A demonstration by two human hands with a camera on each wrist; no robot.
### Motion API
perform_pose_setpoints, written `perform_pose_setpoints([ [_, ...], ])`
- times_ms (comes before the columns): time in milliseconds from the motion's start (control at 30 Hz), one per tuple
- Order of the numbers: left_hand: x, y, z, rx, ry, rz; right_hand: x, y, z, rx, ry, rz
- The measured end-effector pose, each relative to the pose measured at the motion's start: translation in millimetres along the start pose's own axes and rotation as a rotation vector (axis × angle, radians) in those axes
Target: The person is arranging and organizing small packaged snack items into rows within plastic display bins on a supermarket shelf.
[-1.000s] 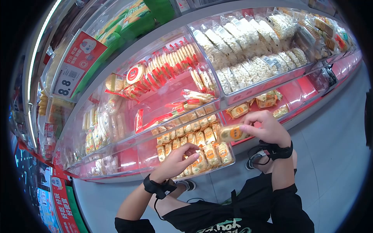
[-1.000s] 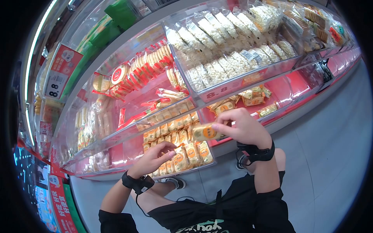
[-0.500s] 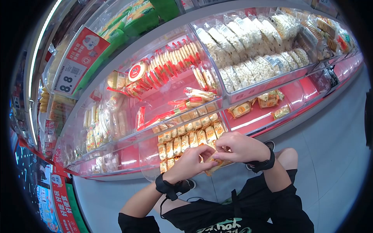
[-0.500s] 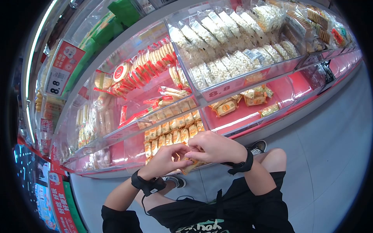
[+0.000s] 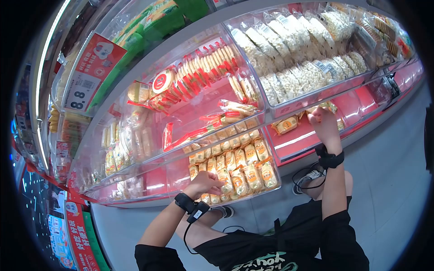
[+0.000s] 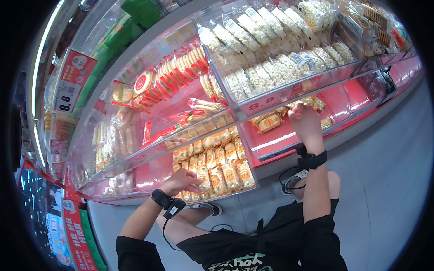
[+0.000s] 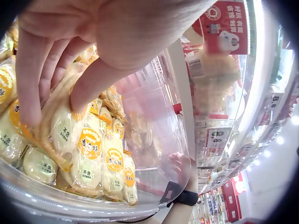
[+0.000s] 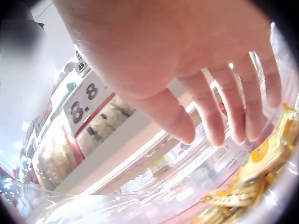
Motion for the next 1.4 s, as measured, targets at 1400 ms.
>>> perform_pose_setpoints([
  [1400,64,-5,38,0.649,0.889,0.082,-7,-8,51,0.163,-0.699,-0.034],
])
Point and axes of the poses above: each hand's wrist, its own y-axis towards the middle knuckle, its own x-axis out of the palm, z = x × y, the point moved 2 cm from there along y, towards the middle knuckle, and after that the axes turned 14 degrees about -x, right-handed, at the moved point
